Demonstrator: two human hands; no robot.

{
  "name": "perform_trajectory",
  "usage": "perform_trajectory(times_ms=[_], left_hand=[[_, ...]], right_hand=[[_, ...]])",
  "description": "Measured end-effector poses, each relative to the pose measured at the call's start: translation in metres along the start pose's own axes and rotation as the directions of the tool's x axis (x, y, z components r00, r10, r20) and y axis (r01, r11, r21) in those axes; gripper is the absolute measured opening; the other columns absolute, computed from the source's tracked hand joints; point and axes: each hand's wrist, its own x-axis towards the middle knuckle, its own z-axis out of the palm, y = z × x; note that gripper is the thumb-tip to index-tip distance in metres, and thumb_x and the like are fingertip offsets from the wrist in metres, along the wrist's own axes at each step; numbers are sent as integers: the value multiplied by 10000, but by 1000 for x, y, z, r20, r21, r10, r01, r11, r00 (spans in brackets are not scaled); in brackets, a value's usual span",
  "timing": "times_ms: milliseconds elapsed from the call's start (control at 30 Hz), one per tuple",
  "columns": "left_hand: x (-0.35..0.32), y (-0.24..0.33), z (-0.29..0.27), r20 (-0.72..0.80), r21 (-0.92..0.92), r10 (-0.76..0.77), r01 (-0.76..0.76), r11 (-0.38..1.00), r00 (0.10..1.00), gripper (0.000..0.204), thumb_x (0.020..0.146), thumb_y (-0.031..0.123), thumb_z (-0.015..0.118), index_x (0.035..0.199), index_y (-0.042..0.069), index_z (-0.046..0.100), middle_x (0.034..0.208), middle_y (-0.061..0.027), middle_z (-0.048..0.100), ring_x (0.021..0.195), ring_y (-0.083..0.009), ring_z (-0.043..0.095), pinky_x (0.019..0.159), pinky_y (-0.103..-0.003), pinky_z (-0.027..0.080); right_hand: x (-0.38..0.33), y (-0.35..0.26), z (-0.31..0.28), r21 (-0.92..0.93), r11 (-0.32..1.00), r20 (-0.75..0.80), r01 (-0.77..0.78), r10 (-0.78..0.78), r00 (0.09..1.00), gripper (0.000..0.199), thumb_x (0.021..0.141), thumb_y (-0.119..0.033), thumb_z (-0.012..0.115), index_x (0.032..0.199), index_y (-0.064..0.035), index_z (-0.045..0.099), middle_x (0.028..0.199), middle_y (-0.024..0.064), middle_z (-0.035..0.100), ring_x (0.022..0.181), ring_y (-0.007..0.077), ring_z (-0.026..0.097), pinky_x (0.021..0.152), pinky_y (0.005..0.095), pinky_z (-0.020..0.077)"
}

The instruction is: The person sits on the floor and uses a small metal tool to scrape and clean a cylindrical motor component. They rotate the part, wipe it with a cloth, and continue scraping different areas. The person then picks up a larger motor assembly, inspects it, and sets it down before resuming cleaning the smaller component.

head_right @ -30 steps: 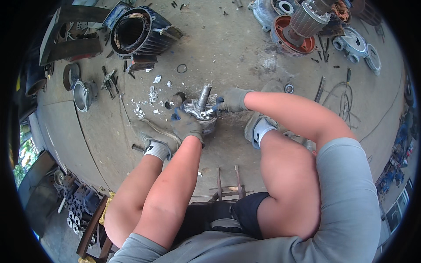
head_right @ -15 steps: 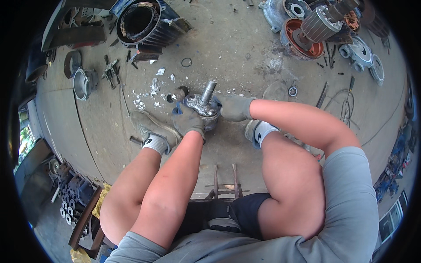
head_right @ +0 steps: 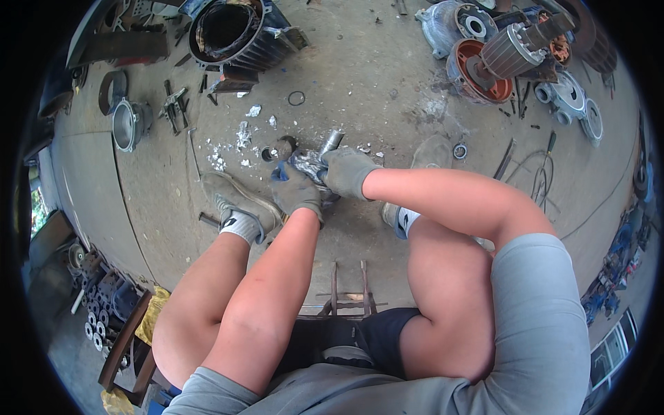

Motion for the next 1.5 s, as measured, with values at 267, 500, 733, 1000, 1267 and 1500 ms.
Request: perform_trajectory(times_ms=[267, 500, 733, 1000, 1267, 1500], left_hand=[[-1, 1, -2, -3, 14, -13, 13, 1000, 1000, 677, 1021, 534, 549, 1342, -60, 586, 1261, -295, 688, 1178, -444, 674, 1015, -506, 518], [-2, 5, -3, -15, -1, -10, 10, 1000, 1000, 618, 1030, 484, 559, 1304, -66, 616, 1235, -288, 703, 1169, -439, 679, 1010, -490, 519], [11, -18, 3, 55, -55, 145, -142, 988, 988, 599, 1054, 458, 529, 1273, -94, 613, 1216, -314, 697, 1149, -479, 665, 1012, -503, 503], [116, 42, -108, 846, 369, 181, -795, 482, 502, 649, 992, 423, 680, 1477, 26, 514, 1350, -287, 637, 1157, -432, 673, 993, -486, 525], [150, 57, -112, 919, 218, 378, -945, -243, 115, 986, 819, 278, 866, 1648, 320, 333, 1636, -160, 392, 1260, -411, 610, 1093, -481, 528], [205, 25, -30, 842, -66, 531, -994, -86, -101, 687, 841, 180, 785, 1484, 201, 544, 1383, -162, 588, 1212, -376, 637, 1018, -459, 553]], right_hand=[[-1, -5, -5, -38, 999, 59, 8, -6, 998, 458, 952, -334, 597, 1245, 3, 701, 1290, 264, 698, 1217, 409, 669, 1058, 483, 507], [0, 1, 0, -3, 1000, 51, 28, -28, 998, 484, 918, -311, 615, 1252, 34, 675, 1292, 279, 688, 1230, 413, 657, 1078, 477, 491], [-7, 11, -14, 186, 982, 36, 39, -46, 998, 470, 894, -337, 659, 1264, -48, 690, 1249, 252, 712, 1177, 421, 675, 1044, 487, 505], [-9, 45, -33, 360, 933, 73, -27, 1, 997, 499, 1079, -404, 412, 1130, -1, 701, 1086, 227, 737, 1019, 352, 696, 932, 461, 506], [-24, 39, -65, 329, 934, -23, -143, 159, 987, 724, 994, -704, 539, 1053, -4, 718, 902, 117, 684, 860, 228, 621, 812, 394, 492], [-50, 58, -56, 408, 847, -6, -340, 375, 927, 572, 973, -609, 649, 979, -46, 748, 779, 42, 671, 732, 154, 602, 734, 315, 481]])
